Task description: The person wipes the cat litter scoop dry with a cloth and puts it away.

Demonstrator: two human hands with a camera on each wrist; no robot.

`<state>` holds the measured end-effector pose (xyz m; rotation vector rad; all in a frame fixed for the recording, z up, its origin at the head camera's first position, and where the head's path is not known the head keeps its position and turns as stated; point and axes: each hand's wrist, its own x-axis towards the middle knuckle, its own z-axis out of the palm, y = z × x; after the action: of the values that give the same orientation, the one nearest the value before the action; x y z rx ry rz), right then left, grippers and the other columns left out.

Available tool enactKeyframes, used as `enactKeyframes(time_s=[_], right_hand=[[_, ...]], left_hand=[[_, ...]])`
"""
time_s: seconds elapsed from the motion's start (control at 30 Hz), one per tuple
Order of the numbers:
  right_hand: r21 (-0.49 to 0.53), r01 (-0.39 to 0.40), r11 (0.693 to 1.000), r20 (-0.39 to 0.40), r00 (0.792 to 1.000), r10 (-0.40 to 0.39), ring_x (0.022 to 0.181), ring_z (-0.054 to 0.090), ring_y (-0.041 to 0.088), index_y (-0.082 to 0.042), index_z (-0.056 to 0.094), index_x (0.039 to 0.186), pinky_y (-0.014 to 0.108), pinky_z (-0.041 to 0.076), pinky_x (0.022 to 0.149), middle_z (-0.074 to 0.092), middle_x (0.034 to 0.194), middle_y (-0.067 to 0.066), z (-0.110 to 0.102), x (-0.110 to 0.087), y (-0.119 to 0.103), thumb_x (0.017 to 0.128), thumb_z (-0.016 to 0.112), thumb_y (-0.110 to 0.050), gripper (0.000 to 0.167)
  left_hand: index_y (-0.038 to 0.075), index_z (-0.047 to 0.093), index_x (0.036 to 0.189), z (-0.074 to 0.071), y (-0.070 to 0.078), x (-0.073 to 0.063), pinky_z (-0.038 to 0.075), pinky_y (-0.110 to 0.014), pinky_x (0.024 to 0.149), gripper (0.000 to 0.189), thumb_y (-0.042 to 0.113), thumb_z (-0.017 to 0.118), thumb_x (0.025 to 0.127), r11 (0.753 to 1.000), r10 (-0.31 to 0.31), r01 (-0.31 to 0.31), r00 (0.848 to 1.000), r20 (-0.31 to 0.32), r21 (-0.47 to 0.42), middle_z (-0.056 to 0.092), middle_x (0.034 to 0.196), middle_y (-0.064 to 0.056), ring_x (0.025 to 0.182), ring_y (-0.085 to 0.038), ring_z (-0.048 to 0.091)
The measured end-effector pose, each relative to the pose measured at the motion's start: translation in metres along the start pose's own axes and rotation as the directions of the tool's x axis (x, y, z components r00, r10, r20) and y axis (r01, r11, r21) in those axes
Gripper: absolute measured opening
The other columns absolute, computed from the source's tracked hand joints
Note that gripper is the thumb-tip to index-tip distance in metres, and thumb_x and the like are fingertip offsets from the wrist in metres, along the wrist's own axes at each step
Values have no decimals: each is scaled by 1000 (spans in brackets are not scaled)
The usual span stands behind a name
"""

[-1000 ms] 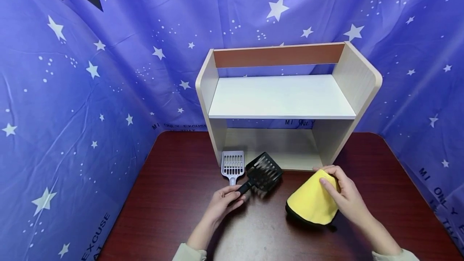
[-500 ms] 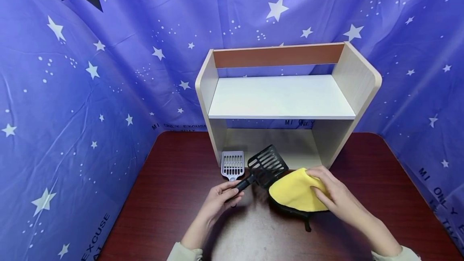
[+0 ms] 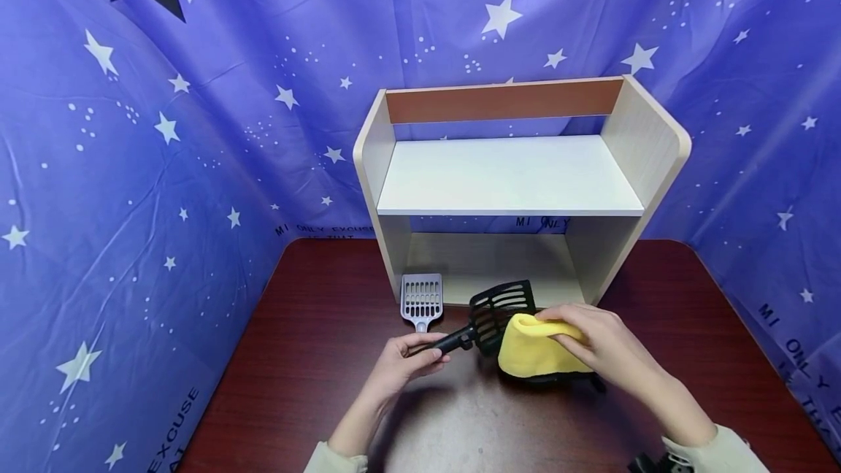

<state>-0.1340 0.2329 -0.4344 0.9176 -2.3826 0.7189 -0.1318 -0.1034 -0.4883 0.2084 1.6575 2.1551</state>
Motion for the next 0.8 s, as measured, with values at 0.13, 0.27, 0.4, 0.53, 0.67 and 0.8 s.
enactKeyframes(time_s=[0.13, 0.27, 0.4, 0.53, 0.67, 0.8], right_hand=[[-16, 57, 998, -24, 998, -57, 90, 67, 7, -23, 72, 108, 13, 49, 79, 72, 100, -10, 5, 4, 2, 82, 79, -11, 30], [-25, 92, 995, -32, 995, -93, 93, 65, 9, -18, 73, 107, 17, 49, 79, 70, 103, -8, 11, 6, 3, 101, 55, -38, 27], [-57, 94, 994, -47, 994, -96, 91, 64, 10, -16, 73, 103, 21, 50, 78, 68, 102, -6, 16, 7, 3, 104, 43, -45, 42], [-81, 81, 993, -65, 994, -87, 85, 63, 10, -15, 72, 98, 24, 50, 72, 66, 98, -6, 20, 9, 1, 104, 41, -45, 43], [-88, 65, 994, -91, 993, -73, 80, 61, 8, -14, 68, 92, 23, 49, 68, 64, 92, -7, 24, 10, 0, 104, 41, -46, 44], [-101, 39, 994, -113, 992, -50, 77, 57, 6, -12, 64, 88, 23, 47, 66, 62, 87, -8, 28, 10, 0, 103, 41, -49, 46]], left_hand=[[-20, 53, 129, 6, 1, -1, 59, -24, 86, 44, 0, 65, 92, 998, 20, -22, 999, 33, 58, 74, 110, -19, 92, -10, 73], [-19, 55, 127, 13, 1, -1, 59, -24, 85, 41, 0, 65, 92, 993, 34, -40, 998, 60, 111, 66, 116, -35, 90, -7, 72], [-18, 57, 126, 18, 1, -1, 59, -23, 83, 38, 0, 63, 93, 988, 46, -58, 995, 83, 141, 59, 116, -45, 88, -5, 72], [-17, 59, 125, 22, 1, -2, 60, -22, 81, 37, 0, 64, 92, 985, 53, -65, 995, 82, 159, 59, 113, -47, 85, -3, 72], [-17, 59, 125, 24, 2, -2, 60, -21, 79, 37, -2, 64, 91, 985, 49, -61, 996, 76, 164, 60, 114, -45, 83, -2, 71], [-18, 58, 124, 26, 2, -3, 60, -21, 79, 38, -1, 65, 91, 983, 50, -63, 996, 80, 170, 60, 115, -44, 82, -2, 71]])
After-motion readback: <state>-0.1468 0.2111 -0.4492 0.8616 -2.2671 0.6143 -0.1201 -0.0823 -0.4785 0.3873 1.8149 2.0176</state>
